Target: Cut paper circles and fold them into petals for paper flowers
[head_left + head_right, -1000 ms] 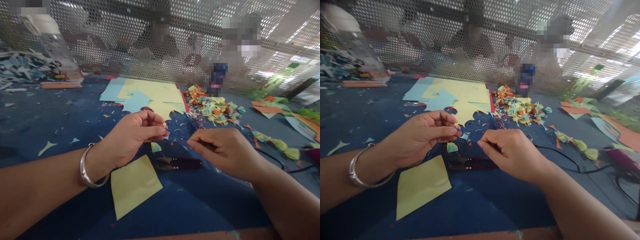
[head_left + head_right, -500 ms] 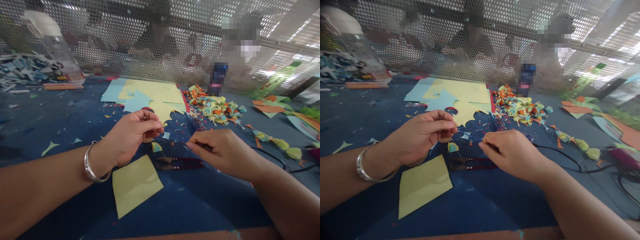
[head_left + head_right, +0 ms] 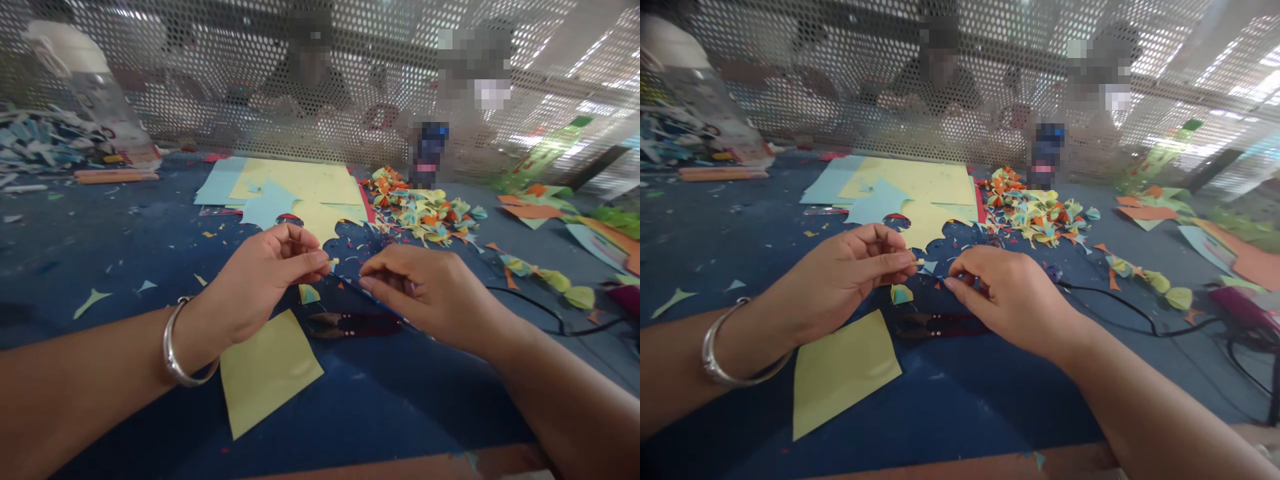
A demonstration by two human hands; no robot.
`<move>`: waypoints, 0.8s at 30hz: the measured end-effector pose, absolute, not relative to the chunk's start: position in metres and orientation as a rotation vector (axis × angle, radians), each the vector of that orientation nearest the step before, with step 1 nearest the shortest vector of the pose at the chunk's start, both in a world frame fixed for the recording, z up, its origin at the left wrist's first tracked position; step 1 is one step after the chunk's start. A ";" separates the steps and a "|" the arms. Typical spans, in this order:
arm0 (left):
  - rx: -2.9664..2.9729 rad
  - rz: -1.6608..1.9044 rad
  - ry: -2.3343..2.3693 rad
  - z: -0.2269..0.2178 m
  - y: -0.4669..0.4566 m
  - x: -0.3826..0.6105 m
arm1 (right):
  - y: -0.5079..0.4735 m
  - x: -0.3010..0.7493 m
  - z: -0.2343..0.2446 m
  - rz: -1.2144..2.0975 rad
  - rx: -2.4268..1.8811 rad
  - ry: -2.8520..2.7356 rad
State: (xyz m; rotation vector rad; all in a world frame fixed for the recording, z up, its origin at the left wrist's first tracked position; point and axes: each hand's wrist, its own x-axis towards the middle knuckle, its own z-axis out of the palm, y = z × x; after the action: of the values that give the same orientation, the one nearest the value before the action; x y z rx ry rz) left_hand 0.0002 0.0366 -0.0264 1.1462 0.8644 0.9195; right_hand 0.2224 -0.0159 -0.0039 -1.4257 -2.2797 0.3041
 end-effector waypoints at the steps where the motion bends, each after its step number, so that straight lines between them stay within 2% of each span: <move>1: 1.155 0.908 0.856 -0.027 0.035 0.001 | -0.016 0.220 -0.004 0.310 -1.394 -2.233; 24: 1.396 0.751 0.802 -0.020 0.029 -0.002 | -0.021 0.208 -0.011 0.246 -1.156 -2.190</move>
State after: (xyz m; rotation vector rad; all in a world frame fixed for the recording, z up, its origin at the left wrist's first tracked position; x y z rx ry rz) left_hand -0.0018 0.0288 -0.0196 1.3957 0.8019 0.7514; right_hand 0.2085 -0.0207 -0.0107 -1.1562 -2.1899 0.2459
